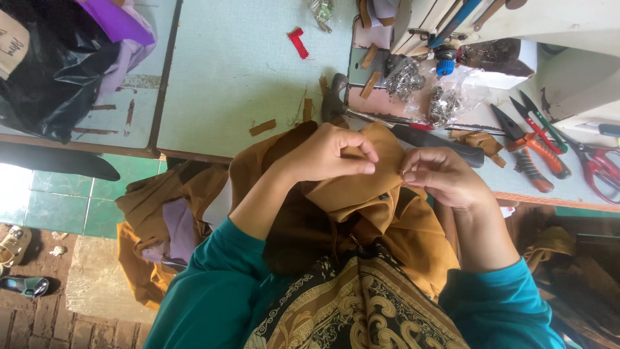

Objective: Tailoring a garment by folding fabric edges, trimming with scissors, and flattening seams with a hammer

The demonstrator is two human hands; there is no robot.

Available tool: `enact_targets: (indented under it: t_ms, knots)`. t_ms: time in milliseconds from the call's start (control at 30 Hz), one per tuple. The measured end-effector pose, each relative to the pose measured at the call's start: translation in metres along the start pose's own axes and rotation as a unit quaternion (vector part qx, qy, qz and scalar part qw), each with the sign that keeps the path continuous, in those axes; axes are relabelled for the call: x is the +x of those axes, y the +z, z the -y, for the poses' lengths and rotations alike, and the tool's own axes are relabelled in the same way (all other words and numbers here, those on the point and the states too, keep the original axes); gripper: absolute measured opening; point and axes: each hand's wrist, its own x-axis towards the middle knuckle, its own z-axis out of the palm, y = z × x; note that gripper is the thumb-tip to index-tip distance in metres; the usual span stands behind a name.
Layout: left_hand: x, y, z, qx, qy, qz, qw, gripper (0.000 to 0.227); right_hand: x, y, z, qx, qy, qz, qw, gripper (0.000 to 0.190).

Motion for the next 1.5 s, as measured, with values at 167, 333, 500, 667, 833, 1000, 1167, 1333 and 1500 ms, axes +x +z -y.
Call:
enact_targets:
  t_ms: [167, 333, 500, 667, 833, 1000, 1167, 1333, 1500]
  knots:
    - [-0.001, -0.001, -0.011, 0.060, 0.009, -0.026, 0.998, 0.006, -0.002, -0.001, -0.005, -0.010, -0.022, -0.001, 1.000, 0.006]
    - [-0.007, -0.009, -0.028, 0.079, 0.002, 0.008, 0.997, 0.016, -0.008, -0.008, -0.007, -0.002, -0.031, -0.006, 1.000, 0.007]
    - [-0.009, -0.006, -0.024, 0.123, -0.029, 0.022, 0.992, 0.004, -0.006, -0.004, -0.005, 0.015, -0.034, -0.008, 0.999, 0.006]
    - [-0.012, -0.010, 0.009, 0.155, 0.027, -0.011, 0.987, 0.001, -0.007, -0.003, -0.002, 0.009, -0.040, -0.013, 0.999, 0.007]
    - [-0.014, -0.038, 0.017, 0.234, 0.093, -0.185, 0.950, 0.008, -0.007, -0.004, 0.002, -0.013, -0.046, -0.020, 0.999, 0.006]
    - [0.007, 0.005, -0.010, 0.054, -0.157, -0.145, 0.975, 0.090, -0.005, -0.008, 0.003, -0.038, -0.062, -0.010, 0.997, 0.006]
    - [0.023, 0.008, -0.046, 0.029, -0.287, 0.093, 0.953, 0.118, -0.008, -0.004, 0.016, -0.032, -0.087, -0.017, 0.996, 0.006]
    - [0.013, 0.000, -0.043, -0.022, -0.287, 0.136, 0.948, 0.080, -0.011, -0.011, 0.015, -0.053, -0.098, -0.031, 0.993, 0.006]
    - [0.010, 0.020, 0.007, -0.159, -0.227, -0.052, 0.960, 0.019, -0.008, -0.003, 0.016, -0.085, -0.107, -0.048, 0.989, 0.010]
